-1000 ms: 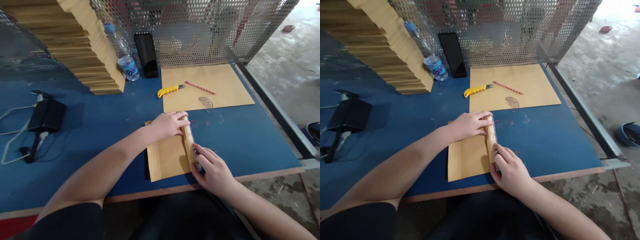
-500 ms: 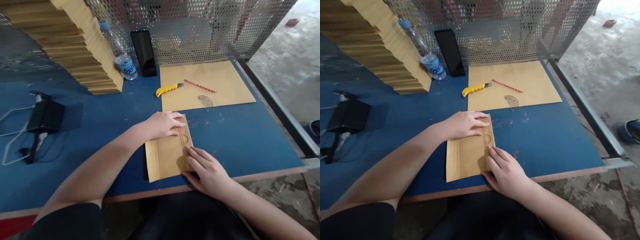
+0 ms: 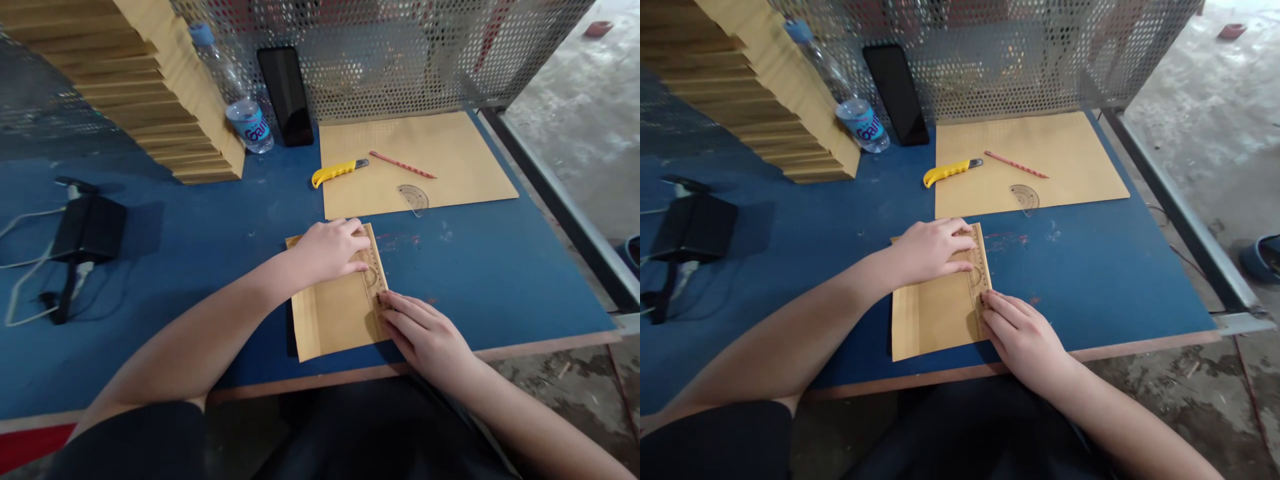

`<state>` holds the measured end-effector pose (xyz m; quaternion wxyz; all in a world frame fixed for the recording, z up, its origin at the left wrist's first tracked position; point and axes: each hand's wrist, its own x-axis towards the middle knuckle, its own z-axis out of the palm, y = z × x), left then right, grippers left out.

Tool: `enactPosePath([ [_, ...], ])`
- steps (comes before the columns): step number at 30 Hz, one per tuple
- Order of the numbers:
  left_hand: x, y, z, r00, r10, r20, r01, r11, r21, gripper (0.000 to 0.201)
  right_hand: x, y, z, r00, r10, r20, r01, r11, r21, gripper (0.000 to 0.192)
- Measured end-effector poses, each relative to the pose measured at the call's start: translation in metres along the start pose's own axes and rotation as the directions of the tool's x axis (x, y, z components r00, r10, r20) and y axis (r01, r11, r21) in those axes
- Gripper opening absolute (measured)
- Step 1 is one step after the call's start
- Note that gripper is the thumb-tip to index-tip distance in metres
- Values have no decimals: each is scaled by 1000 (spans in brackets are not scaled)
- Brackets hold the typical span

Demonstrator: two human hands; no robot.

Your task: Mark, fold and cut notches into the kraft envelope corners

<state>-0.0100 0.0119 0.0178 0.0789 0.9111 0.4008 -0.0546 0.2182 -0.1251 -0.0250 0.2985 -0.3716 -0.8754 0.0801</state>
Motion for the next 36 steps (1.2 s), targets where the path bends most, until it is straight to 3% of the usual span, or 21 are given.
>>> enactPosePath([
  [10,-1,12,3,999,-22,-27,23,998,58,43,-2,3,2,1000,-22,0,22,1000,9,23],
  [16,-7,25,4,1000,-21,-3,22,995,96,84,1,1,0,1000,-28,-7,28,1000,-12,17],
  [20,-10,31,4,999,-39,25,36,992,123,101,1,0,0,1000,-6,-13,5,999,-39,15],
  [36,-8,35,6,994,-43,99,31,993,113,101,-2,2,-1,999,36,-10,-37,997,-62,24],
])
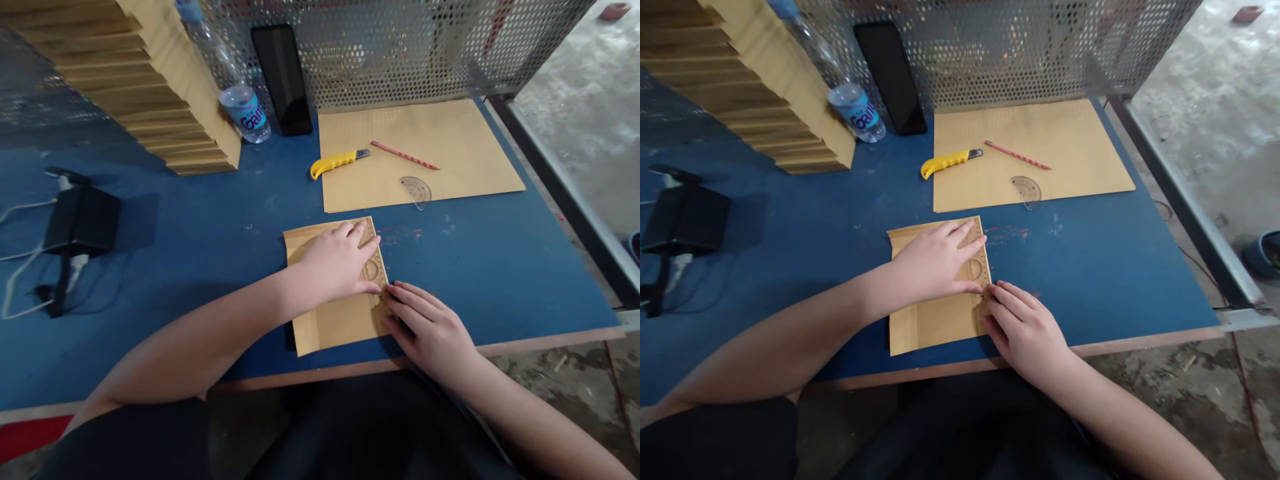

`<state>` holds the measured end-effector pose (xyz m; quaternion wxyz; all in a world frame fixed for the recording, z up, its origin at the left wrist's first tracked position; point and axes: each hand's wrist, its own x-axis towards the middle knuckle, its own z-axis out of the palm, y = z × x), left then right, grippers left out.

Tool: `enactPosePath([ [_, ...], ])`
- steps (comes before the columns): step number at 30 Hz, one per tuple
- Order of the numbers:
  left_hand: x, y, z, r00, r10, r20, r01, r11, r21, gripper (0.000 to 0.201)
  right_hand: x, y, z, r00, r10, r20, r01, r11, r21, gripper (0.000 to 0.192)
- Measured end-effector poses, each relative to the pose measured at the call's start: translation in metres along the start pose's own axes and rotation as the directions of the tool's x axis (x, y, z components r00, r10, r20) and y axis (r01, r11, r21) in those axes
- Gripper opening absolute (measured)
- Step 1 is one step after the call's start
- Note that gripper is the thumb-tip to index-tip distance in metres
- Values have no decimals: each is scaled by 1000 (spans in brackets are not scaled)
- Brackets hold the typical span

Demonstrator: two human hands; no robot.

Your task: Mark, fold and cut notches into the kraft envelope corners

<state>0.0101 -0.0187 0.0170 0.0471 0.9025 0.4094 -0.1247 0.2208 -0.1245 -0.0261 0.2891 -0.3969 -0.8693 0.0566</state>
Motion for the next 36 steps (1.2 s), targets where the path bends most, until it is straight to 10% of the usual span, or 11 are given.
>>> enactPosePath([
  [21,-1,4,3,1000,2,19,-2,1000,-3,97,9,7,-9,978,-127,168,159,969,-189,19],
  [36,0,9,5,993,6,121,5,996,-93,146,16,31,-14,968,-76,237,55,994,92,33],
])
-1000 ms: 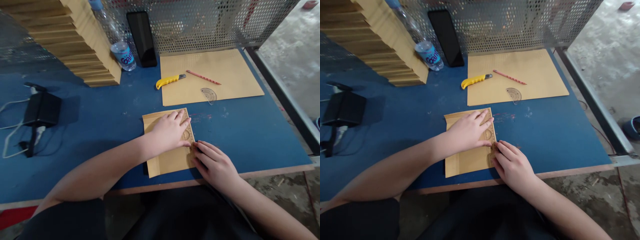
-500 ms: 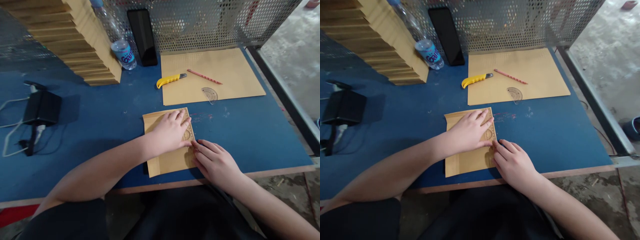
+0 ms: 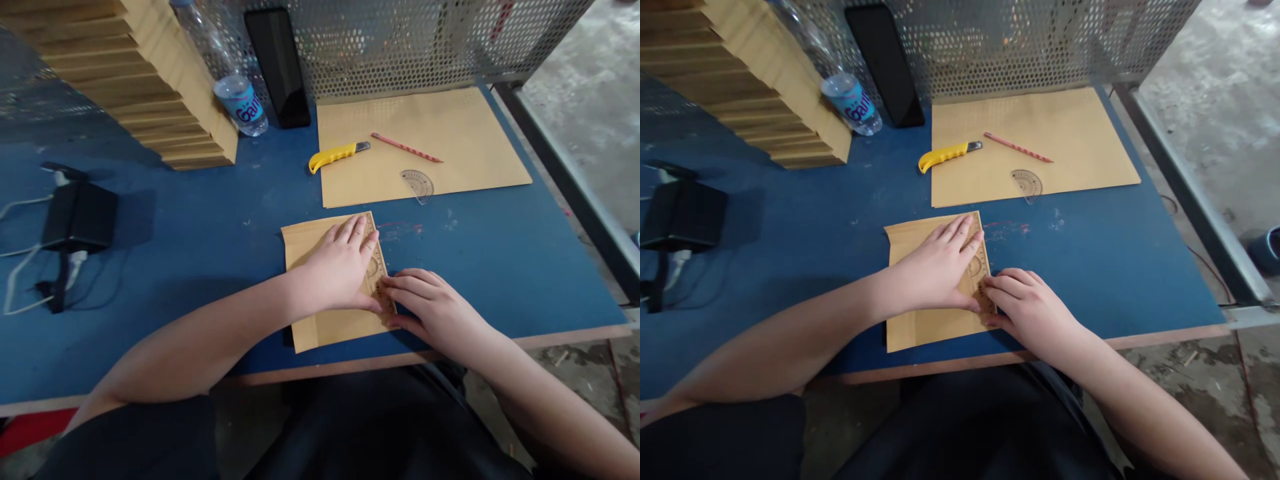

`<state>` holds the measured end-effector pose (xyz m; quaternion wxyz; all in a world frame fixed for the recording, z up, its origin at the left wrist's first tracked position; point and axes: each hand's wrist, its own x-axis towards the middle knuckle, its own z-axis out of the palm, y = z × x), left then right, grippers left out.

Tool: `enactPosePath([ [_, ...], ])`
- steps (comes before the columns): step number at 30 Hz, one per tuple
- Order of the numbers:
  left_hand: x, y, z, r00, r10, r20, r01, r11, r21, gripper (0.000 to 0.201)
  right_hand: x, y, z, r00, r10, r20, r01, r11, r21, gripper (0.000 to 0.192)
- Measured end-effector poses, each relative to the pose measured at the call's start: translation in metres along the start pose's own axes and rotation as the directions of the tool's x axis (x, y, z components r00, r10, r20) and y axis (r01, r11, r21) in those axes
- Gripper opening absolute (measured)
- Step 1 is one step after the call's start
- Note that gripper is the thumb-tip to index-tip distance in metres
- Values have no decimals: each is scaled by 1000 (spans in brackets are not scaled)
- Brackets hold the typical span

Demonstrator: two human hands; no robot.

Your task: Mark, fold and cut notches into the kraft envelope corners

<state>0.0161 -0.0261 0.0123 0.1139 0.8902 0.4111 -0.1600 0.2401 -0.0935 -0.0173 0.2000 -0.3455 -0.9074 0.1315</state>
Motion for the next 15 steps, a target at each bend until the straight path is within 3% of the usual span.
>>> enactPosePath([
  [15,2,0,-1,998,-5,62,6,1000,-24,149,-3,0,0,999,-30,-33,31,999,37,19],
])
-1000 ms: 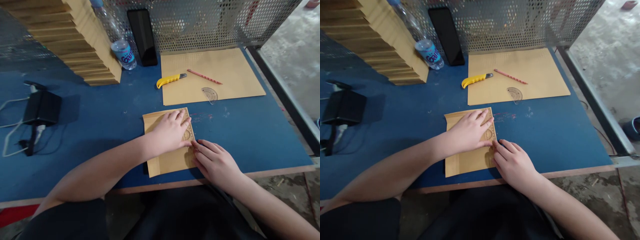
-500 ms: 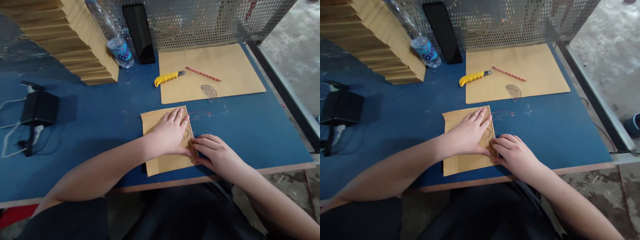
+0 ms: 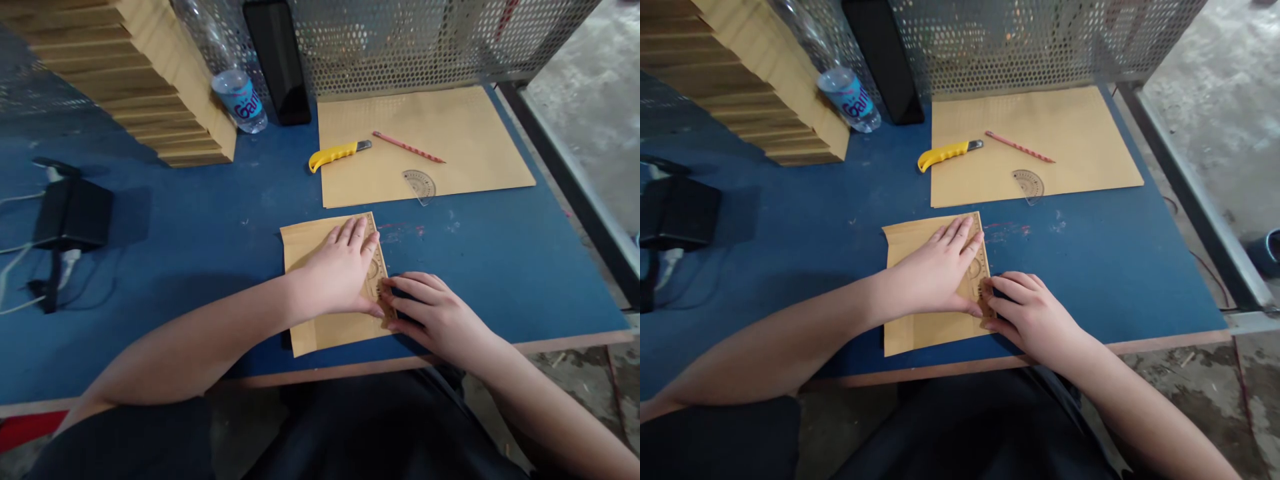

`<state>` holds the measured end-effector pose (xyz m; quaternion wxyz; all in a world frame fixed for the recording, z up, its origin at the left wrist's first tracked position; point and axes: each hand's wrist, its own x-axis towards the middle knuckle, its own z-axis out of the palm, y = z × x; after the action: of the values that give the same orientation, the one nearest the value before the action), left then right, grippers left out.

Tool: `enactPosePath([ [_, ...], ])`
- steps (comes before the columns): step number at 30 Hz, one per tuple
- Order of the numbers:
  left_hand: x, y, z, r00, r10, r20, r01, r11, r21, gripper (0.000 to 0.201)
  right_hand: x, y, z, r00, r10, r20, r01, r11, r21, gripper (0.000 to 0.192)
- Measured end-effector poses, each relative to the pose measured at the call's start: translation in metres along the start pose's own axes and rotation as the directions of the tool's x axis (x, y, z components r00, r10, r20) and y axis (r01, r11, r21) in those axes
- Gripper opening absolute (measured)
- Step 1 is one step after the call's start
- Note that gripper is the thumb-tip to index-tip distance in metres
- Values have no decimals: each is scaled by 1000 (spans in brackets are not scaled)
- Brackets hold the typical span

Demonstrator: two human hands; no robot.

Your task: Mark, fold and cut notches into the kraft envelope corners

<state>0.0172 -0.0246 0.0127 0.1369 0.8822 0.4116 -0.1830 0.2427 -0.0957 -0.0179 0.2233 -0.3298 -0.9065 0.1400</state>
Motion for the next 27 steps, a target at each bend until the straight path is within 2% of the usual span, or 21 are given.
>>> enactPosePath([
  [11,1,3,2,999,-1,-32,2,1000,22,150,1,-1,-3,1000,-3,20,4,999,-47,21],
  [21,4,1,3,1000,-2,-15,2,1000,-27,154,3,-2,-3,999,-7,42,10,999,-54,21],
  [24,4,3,0,1000,-17,14,17,999,-30,154,4,-3,-6,997,-8,78,16,995,-96,20],
  [27,5,3,-2,1000,-20,22,20,1000,-17,155,8,-3,-14,985,-36,170,59,990,-130,22],
])
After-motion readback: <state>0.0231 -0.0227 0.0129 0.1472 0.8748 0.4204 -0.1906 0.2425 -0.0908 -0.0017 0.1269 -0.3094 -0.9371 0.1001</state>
